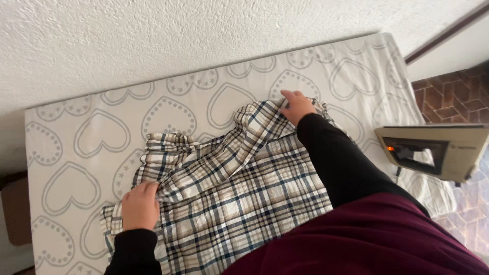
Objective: The person irons a plaid shirt on an ironing board, smoothing out sections of the fabric by hand and moving the iron across them before folding the garment.
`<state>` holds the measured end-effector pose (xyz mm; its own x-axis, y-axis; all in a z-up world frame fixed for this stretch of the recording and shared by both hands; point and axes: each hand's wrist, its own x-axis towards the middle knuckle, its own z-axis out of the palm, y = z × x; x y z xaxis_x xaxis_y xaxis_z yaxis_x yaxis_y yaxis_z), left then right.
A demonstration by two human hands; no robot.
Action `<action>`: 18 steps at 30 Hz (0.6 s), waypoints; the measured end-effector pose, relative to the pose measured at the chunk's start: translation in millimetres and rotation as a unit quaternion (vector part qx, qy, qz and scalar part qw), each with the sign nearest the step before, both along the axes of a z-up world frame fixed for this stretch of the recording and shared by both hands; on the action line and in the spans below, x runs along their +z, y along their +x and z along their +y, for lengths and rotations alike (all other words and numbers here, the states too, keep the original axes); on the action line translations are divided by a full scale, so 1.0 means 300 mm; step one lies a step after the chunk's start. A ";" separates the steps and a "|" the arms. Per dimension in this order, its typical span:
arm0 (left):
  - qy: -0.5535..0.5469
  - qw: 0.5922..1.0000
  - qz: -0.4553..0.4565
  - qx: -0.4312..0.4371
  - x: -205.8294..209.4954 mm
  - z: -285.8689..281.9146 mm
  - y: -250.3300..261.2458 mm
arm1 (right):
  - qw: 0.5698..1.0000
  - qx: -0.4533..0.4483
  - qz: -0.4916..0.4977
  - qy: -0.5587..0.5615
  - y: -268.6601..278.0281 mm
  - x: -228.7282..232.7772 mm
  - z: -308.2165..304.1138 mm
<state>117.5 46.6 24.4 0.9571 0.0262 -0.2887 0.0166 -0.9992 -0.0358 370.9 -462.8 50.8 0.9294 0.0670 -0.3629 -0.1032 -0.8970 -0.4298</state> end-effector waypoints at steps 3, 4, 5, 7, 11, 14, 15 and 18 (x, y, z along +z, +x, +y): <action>-0.029 0.996 0.039 0.079 0.109 -0.029 0.091 | 0.997 0.015 0.019 -0.074 0.143 -0.201 -0.048; -0.067 0.989 0.040 0.129 0.171 -0.051 0.122 | 0.995 0.017 -0.008 -0.094 0.191 -0.297 -0.082; -0.066 0.988 0.043 0.132 0.074 0.013 0.117 | 0.995 0.020 -0.005 -0.094 0.213 -0.314 -0.102; -0.073 0.979 -0.023 0.187 -0.117 0.139 0.111 | 0.995 -0.044 -0.070 -0.049 0.264 -0.341 -0.147; -0.085 0.958 -0.038 0.272 -0.031 0.045 0.146 | 0.985 -0.106 -0.128 0.037 0.294 -0.224 -0.131; -0.020 0.943 -0.265 0.201 -0.097 -0.040 0.101 | 0.954 -0.137 -0.188 0.186 0.254 -0.112 -0.078; -0.025 0.935 -0.312 0.169 -0.039 -0.126 0.106 | 0.948 -0.066 -0.249 0.186 0.225 -0.089 -0.081; -0.148 0.953 -0.224 0.137 -0.009 -0.373 0.060 | 0.942 0.025 -0.316 0.108 0.104 -0.202 -0.128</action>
<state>135.5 -65.4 21.7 0.9547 0.2745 0.1148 0.2262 -0.9202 0.3195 402.2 -501.2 -9.8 0.9491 0.1258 0.2889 0.2749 -0.7787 -0.5640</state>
